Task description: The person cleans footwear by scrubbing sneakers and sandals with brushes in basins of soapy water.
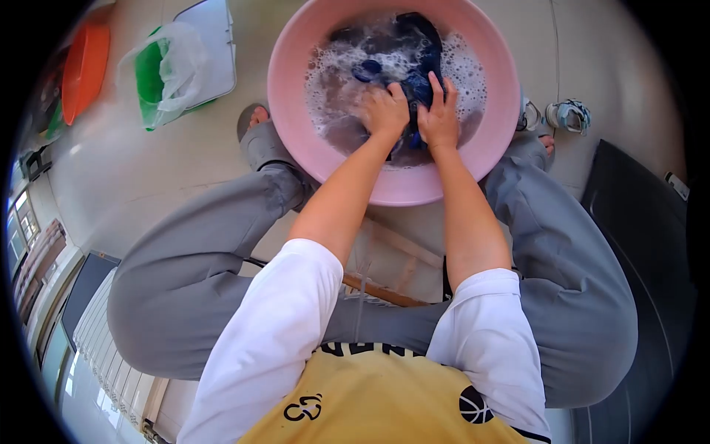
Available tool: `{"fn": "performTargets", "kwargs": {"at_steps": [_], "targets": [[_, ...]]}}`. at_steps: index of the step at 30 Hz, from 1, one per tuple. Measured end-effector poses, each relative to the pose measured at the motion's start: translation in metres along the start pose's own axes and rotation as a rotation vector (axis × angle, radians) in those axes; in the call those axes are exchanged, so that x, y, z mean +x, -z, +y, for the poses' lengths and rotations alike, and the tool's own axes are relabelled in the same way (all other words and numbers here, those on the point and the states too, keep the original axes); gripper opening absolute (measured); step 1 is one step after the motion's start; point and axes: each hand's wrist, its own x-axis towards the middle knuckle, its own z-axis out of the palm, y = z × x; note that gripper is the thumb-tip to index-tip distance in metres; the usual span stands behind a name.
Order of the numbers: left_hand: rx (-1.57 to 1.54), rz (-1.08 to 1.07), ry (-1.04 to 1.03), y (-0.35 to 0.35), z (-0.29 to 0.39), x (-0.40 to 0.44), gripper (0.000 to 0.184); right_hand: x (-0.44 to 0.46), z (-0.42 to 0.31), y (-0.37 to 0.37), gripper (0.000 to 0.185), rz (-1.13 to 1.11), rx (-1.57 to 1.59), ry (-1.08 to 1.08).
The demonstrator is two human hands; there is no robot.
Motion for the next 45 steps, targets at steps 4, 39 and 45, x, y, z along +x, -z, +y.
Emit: {"fn": "performTargets", "kwargs": {"at_steps": [4,39,45], "targets": [[-0.159,-0.267,0.082,0.017,-0.006,0.000,0.065,0.002,0.008,-0.006,0.069,0.118,-0.048,0.146],[-0.206,-0.252,-0.056,0.022,-0.010,-0.011,0.086,0.000,-0.018,-0.003,0.069,-0.339,-0.330,-0.216],[-0.222,-0.521,-0.124,0.055,-0.045,-0.006,0.090,-0.004,-0.018,0.002,0.070,-0.294,-0.307,-0.100]]}}
